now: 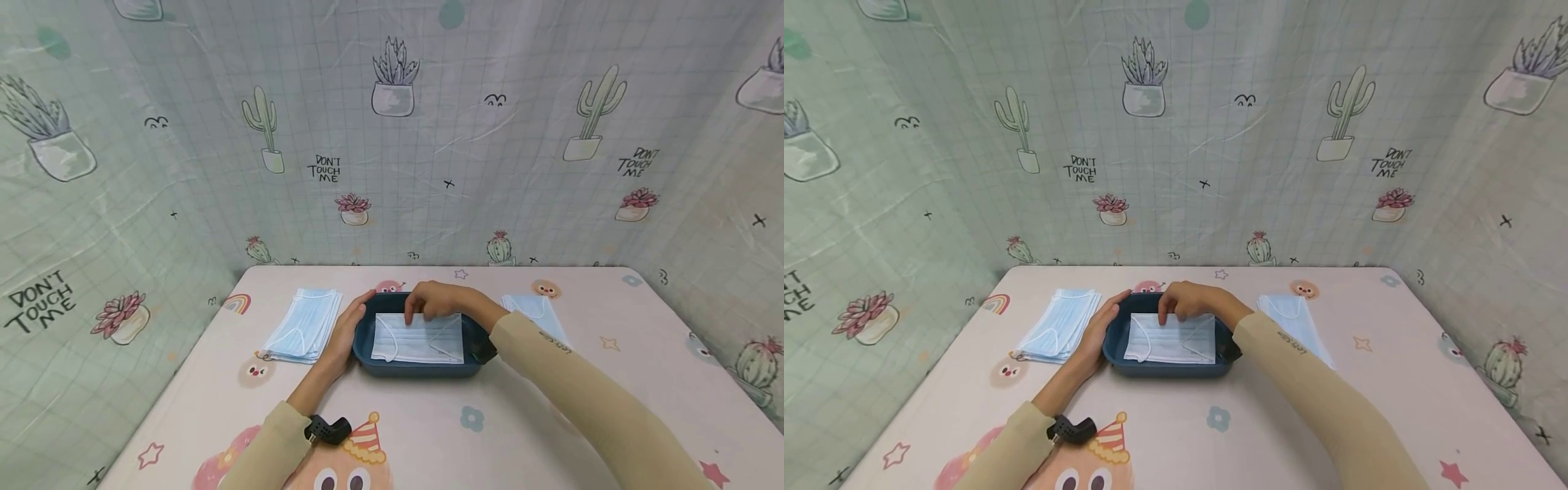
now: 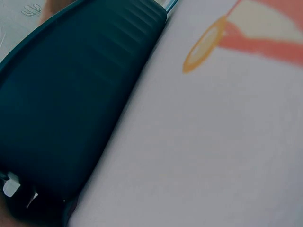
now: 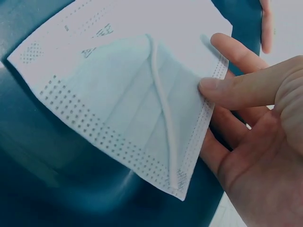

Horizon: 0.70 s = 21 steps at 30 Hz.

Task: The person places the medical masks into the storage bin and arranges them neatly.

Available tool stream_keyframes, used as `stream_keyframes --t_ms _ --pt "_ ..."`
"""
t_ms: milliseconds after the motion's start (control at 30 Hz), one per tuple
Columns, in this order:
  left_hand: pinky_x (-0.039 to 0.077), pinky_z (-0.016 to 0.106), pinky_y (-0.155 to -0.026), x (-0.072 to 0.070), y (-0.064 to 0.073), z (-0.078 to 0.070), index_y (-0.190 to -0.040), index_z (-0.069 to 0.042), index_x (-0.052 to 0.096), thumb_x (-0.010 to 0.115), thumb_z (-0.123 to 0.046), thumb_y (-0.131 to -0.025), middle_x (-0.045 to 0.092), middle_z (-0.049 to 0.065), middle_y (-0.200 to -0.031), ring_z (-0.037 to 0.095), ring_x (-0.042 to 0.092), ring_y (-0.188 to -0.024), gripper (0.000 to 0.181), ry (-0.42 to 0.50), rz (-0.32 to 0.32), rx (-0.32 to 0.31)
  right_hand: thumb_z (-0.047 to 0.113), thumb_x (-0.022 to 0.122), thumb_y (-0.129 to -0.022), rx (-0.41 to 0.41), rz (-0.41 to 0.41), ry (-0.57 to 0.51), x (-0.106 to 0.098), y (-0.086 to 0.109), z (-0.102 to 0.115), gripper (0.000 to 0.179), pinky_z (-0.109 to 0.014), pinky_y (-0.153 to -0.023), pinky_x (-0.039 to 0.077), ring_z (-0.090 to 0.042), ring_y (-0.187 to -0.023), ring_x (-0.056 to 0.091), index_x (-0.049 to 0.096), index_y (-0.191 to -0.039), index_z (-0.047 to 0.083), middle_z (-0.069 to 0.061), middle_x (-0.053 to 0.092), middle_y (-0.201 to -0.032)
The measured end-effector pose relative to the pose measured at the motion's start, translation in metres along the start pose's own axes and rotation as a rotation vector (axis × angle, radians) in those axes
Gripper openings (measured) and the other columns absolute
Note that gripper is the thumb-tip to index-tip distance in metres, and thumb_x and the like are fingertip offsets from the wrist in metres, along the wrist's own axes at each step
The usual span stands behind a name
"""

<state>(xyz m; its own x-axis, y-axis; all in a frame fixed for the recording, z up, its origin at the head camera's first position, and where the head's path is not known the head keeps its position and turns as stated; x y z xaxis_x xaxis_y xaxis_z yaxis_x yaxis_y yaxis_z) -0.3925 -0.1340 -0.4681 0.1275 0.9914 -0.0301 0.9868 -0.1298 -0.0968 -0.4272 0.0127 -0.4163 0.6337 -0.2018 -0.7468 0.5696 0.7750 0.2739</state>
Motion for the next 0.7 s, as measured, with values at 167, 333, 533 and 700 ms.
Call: stream_keyframes --t_ms 167,333,533,700 --pt "0.010 0.051 -0.133 0.0006 0.0015 0.0004 -0.157 -0.018 0.045 0.031 -0.026 -0.113 0.038 0.004 -0.167 0.025 0.023 -0.160 0.047 0.004 0.004 0.000 -0.025 0.048 -0.078 -0.012 0.011 -0.018 0.0021 0.0005 0.0011 0.050 -0.026 -0.081 0.047 -0.018 -0.092 0.061 0.079 -0.102 0.006 -0.007 0.074 -0.112" --pt "0.011 0.050 -0.133 0.0017 0.0012 -0.0002 -0.158 -0.014 0.042 0.031 -0.026 -0.113 0.038 0.003 -0.166 0.024 0.024 -0.160 0.048 0.003 0.010 -0.004 -0.025 0.045 -0.078 -0.013 0.001 -0.005 0.0007 -0.0007 0.0000 0.052 -0.026 -0.084 0.049 -0.020 -0.094 0.063 0.079 -0.101 0.006 -0.007 0.075 -0.115" --pt "0.010 0.052 -0.133 0.0008 0.0001 0.0016 -0.159 -0.012 0.039 0.029 -0.028 -0.113 0.037 0.004 -0.167 0.026 0.022 -0.160 0.050 0.007 0.018 -0.003 -0.024 0.047 -0.078 -0.018 0.011 0.003 0.0024 -0.0029 -0.0007 0.050 -0.026 -0.085 0.052 -0.019 -0.095 0.064 0.079 -0.102 0.006 -0.006 0.075 -0.114" --pt "0.011 0.050 -0.133 0.0000 -0.0003 0.0009 -0.158 -0.019 0.042 0.030 -0.031 -0.113 0.037 0.000 -0.167 0.024 0.023 -0.160 0.048 -0.008 0.010 -0.016 -0.020 0.058 -0.082 0.021 -0.013 0.044 -0.0017 -0.0019 -0.0003 0.040 -0.027 -0.086 0.053 -0.017 -0.093 0.062 0.079 -0.097 0.010 -0.003 0.073 -0.107"
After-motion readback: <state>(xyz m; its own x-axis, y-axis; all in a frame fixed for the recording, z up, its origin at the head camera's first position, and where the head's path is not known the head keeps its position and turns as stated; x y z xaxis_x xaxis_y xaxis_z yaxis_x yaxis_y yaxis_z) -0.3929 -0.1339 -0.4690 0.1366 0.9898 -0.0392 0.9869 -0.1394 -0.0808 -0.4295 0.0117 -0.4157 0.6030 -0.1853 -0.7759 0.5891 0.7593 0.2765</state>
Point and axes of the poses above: each hand's wrist, its own y-axis away from the middle knuckle, its own x-axis out of the palm, z = x × y, the point moved 10 cm from there along -y, towards the middle knuckle
